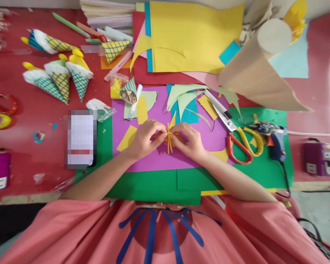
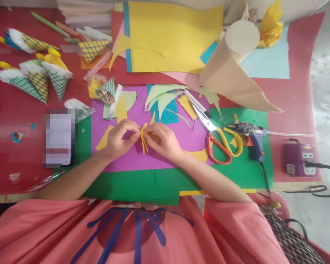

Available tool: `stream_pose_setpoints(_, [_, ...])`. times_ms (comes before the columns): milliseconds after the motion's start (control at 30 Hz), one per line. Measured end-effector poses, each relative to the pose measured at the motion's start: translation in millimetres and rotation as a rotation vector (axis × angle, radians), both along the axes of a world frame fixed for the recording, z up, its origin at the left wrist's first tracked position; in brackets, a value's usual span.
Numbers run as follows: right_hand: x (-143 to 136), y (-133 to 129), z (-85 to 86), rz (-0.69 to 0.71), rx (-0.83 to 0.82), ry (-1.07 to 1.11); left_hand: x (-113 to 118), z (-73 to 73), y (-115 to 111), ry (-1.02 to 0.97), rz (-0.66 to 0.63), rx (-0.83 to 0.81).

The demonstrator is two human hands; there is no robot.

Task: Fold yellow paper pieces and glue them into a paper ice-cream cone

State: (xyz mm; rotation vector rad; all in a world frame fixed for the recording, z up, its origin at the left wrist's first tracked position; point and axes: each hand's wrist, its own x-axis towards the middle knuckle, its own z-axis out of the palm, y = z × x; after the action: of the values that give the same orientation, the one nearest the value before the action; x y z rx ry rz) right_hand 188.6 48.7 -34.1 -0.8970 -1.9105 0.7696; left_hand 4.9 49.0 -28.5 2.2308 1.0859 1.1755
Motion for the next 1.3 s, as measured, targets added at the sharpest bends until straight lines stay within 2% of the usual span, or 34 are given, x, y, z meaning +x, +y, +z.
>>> stream_pose_setpoints(133, [1.0, -0.1, -0.4, -0.018, 0.006, 0.008, -0.9, -0.6, 0.7, 0.039, -0.014, -0.025])
stream_pose_setpoints(267, [2.5, 0.9, -1.8, -0.031, 0.033, -0.003, -1.9, -2.8, 3.2, 0.093, -0.046, 0.024])
stream_pose_setpoints(433, [2.6, 3.8, -4.5, 0.009, -0.031, -0.023, -2.6, -4.2, 3.3, 0.118, -0.027, 0.055])
stream_pose_setpoints(767, [4.1, 2.9, -0.4, 0.014, -0.064, -0.090, -2.9, -2.5, 2.2, 0.101, -0.005, -0.153])
stream_pose_setpoints(933, [4.7, 4.4, -0.8, 0.078, -0.229, -0.005, -3.1, 2.0, 2.3, 0.014, -0.047, -0.325])
stream_pose_setpoints(1067, [4.9, 4.4, -1.7, 0.146, -0.454, 0.115, -4.5, 2.5, 2.5, -0.082, -0.103, -0.492])
stream_pose_setpoints(1167, [4.0, 3.9, -1.8, 0.175, -0.637, 0.198, -5.7, 1.3, 3.0, -0.120, -0.112, -0.551])
stream_pose_setpoints(1300, [3.0, 3.9, -1.5, 0.199, -0.643, 0.183, -5.5, 2.1, 3.0, -0.129, -0.111, -0.615])
